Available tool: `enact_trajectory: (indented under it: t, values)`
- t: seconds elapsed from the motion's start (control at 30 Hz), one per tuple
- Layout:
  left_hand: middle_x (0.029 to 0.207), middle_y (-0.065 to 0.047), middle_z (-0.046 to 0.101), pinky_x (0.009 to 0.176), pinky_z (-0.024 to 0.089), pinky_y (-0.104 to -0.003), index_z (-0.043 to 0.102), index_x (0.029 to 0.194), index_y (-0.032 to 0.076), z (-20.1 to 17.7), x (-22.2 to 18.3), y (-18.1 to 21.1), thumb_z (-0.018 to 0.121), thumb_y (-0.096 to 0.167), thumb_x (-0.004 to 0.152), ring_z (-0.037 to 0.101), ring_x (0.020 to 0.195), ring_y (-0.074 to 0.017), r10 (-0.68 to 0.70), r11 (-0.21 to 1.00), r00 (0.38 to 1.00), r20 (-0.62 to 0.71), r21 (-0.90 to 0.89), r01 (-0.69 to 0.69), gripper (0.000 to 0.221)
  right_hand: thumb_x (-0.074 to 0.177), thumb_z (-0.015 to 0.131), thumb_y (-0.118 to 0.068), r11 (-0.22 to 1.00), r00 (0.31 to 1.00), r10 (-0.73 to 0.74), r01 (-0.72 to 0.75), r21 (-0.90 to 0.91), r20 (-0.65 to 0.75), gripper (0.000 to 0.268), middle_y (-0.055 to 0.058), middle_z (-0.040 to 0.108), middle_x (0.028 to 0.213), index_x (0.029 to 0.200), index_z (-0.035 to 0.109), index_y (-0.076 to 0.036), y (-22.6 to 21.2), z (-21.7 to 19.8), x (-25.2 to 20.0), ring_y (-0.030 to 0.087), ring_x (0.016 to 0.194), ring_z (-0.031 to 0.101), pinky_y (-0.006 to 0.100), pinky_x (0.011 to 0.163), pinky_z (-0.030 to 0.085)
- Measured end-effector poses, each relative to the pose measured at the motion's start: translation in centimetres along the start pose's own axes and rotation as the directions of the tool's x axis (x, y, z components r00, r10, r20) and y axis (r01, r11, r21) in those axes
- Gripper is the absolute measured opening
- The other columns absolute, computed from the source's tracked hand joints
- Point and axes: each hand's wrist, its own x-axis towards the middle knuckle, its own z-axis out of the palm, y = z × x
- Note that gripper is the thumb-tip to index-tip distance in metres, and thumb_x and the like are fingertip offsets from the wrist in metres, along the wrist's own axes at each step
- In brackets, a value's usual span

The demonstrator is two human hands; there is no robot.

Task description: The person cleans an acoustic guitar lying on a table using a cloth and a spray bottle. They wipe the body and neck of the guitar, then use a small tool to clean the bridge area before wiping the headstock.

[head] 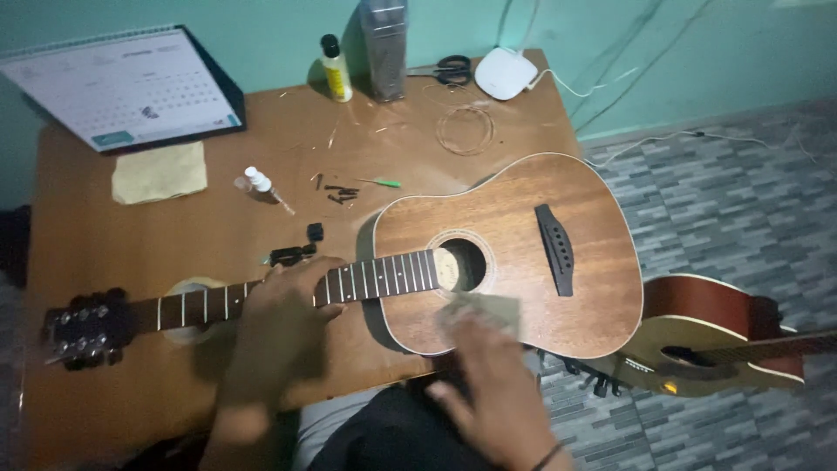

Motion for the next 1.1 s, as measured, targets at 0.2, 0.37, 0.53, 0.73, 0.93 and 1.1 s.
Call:
enact_trajectory:
  t: [0.2, 0.37, 0.53, 0.73, 0.93, 1.1]
  values:
    - [0.116, 0.012, 0.077, 0.08, 0.045, -0.042, 0.068, 0.115, 0.035, -0.3, -0.2, -0.7, 0.071, 0.036, 0.079, 0.069, 0.099, -0.0271, 0.062, 0.988, 0.998, 0.004, -0.14, -0.061, 0.037, 0.102, 0.029, -0.073, 0.889, 0.952, 0.293, -0.306, -0.34, -0.09, 0.096, 0.022, 0.007, 0.171, 0.162, 0.013, 0.0, 1.9, 0.6, -0.3, 0.037, 0.157, 0.004, 0.048, 0.125, 0.005]
    - [0.108, 0.001, 0.077, 0.071, 0.051, -0.043, 0.069, 0.121, 0.024, 1.0, -0.8, -1.5, 0.075, 0.02, 0.083, 0.069, 0.085, -0.0289, 0.267, 0.962, 0.931, -0.25, 0.006, -0.274, 0.038, 0.097, 0.058, -0.063, 0.998, 0.999, 0.04, -0.038, -0.042, 0.034, 0.092, 0.024, 0.033, 0.162, 0.16, 0.028, -0.002, 0.5, 0.5, -1.0, 0.04, 0.151, 0.027, 0.052, 0.122, 0.017]
    - [0.108, 0.001, 0.078, 0.074, 0.055, -0.045, 0.07, 0.121, 0.025, 0.5, -0.9, -0.7, 0.072, 0.012, 0.08, 0.07, 0.091, -0.0305, 0.182, 0.982, 0.969, -0.168, -0.02, -0.188, 0.043, 0.099, 0.045, -0.064, 0.965, 0.973, 0.229, -0.232, -0.123, -0.039, 0.092, 0.024, 0.025, 0.166, 0.16, 0.022, 0.002, 3.0, -1.7, -1.4, 0.041, 0.153, 0.021, 0.054, 0.123, 0.014]
    - [0.102, 0.004, 0.078, 0.067, 0.057, -0.046, 0.07, 0.119, 0.032, 1.0, -0.3, -1.3, 0.074, 0.027, 0.083, 0.07, 0.087, -0.0307, 0.111, 0.994, 0.986, -0.128, 0.002, -0.111, 0.036, 0.096, 0.033, -0.079, 0.922, 0.983, 0.185, -0.169, -0.348, 0.013, 0.102, 0.012, 0.012, 0.171, 0.165, 0.01, -0.008, 2.9, -3.9, 1.9, 0.028, 0.158, 0.009, 0.044, 0.126, 0.01]
    - [0.112, 0.007, 0.074, 0.079, 0.056, -0.054, 0.064, 0.126, 0.041, 0.4, 0.9, -0.8, 0.073, 0.027, 0.081, 0.067, 0.103, -0.0347, -0.056, 0.997, 0.994, 0.095, 0.064, 0.05, 0.048, 0.099, 0.045, -0.069, 0.969, 0.994, 0.104, -0.108, -0.22, -0.03, 0.1, 0.023, 0.02, 0.168, 0.162, 0.017, 0.003, 2.4, -1.4, 1.9, 0.036, 0.156, 0.018, 0.049, 0.126, 0.01]
    - [0.124, 0.004, 0.073, 0.094, 0.05, -0.051, 0.065, 0.132, 0.038, -2.6, 1.0, 2.2, 0.074, 0.029, 0.083, 0.062, 0.12, -0.0293, -0.222, 0.974, 0.93, 0.293, 0.013, 0.228, 0.052, 0.099, 0.048, -0.06, 0.986, 0.985, 0.15, -0.155, -0.058, -0.085, 0.086, 0.031, 0.036, 0.154, 0.149, 0.032, 0.008, 3.4, -4.6, 4.7, 0.044, 0.147, 0.03, 0.053, 0.122, 0.023]
